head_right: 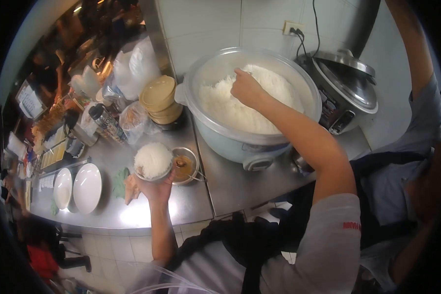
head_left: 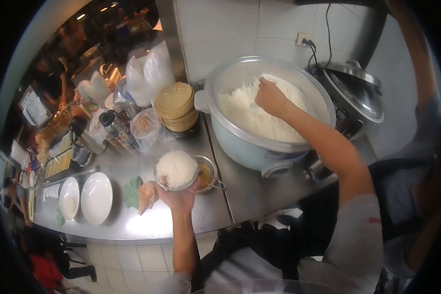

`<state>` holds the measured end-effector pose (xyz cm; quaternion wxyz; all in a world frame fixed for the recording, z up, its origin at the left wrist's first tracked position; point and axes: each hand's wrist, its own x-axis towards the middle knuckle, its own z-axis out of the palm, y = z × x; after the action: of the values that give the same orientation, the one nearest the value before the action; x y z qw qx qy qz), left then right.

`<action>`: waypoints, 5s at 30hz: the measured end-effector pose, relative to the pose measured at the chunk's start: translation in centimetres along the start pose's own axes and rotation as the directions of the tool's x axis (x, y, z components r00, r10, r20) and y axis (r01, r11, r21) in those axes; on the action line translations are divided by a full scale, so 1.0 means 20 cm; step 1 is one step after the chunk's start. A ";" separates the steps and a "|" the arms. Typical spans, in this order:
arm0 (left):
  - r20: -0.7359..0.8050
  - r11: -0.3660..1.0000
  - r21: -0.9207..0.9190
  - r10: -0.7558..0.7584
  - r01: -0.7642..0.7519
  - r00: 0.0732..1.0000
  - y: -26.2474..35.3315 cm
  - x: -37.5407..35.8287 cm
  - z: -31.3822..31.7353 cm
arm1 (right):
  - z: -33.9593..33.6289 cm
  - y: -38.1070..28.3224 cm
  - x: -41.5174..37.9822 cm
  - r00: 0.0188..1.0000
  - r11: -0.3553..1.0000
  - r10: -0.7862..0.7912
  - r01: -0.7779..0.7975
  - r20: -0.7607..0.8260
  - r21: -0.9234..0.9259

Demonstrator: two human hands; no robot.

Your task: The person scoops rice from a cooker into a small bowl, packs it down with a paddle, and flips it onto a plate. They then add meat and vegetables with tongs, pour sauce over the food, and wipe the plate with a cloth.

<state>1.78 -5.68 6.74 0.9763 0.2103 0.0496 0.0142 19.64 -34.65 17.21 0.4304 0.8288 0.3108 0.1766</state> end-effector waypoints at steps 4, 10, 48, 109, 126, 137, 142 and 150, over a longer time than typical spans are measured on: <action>0.000 0.999 0.033 -0.001 0.001 1.000 0.03 0.02 0.05 | -0.14 -0.04 -0.11 0.998 0.965 0.000 0.017 -0.067 0.261; 0.069 0.988 -0.132 -0.076 0.085 0.995 0.05 0.12 0.23 | -0.27 0.07 -0.26 0.975 0.785 0.091 -0.196 0.204 0.588; 0.247 0.914 0.178 -0.401 0.365 0.882 -0.45 0.53 0.99 | -0.52 -0.10 -0.46 0.717 0.440 0.698 -0.421 -0.007 0.793; 0.355 0.775 0.057 -0.605 0.630 0.712 -0.36 0.48 0.92 | -0.45 0.20 -0.67 0.646 0.669 0.586 -0.047 -0.488 0.742; 0.337 0.654 0.044 -0.721 0.755 0.605 -0.31 0.45 0.91 | -0.35 0.18 -0.61 0.663 0.730 0.535 -0.051 -0.524 0.681; 0.335 0.702 0.069 -0.686 0.709 0.646 -0.27 0.40 0.83 | -0.31 0.15 -0.73 0.612 0.723 0.535 0.024 -0.582 0.690; 0.483 0.570 0.055 -0.734 0.819 0.478 -0.27 0.35 0.83 | -0.32 0.17 -0.71 0.603 0.743 0.514 0.044 -0.610 0.668; 0.544 0.661 0.077 -0.655 0.746 0.524 -0.33 0.28 0.74 | -0.38 0.14 -0.75 0.724 0.712 0.414 0.120 -0.552 0.692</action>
<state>8.98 -17.44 16.99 0.8851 0.0857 -0.1415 -0.4350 5.16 -41.23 23.41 -0.0674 0.8279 0.4141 0.3722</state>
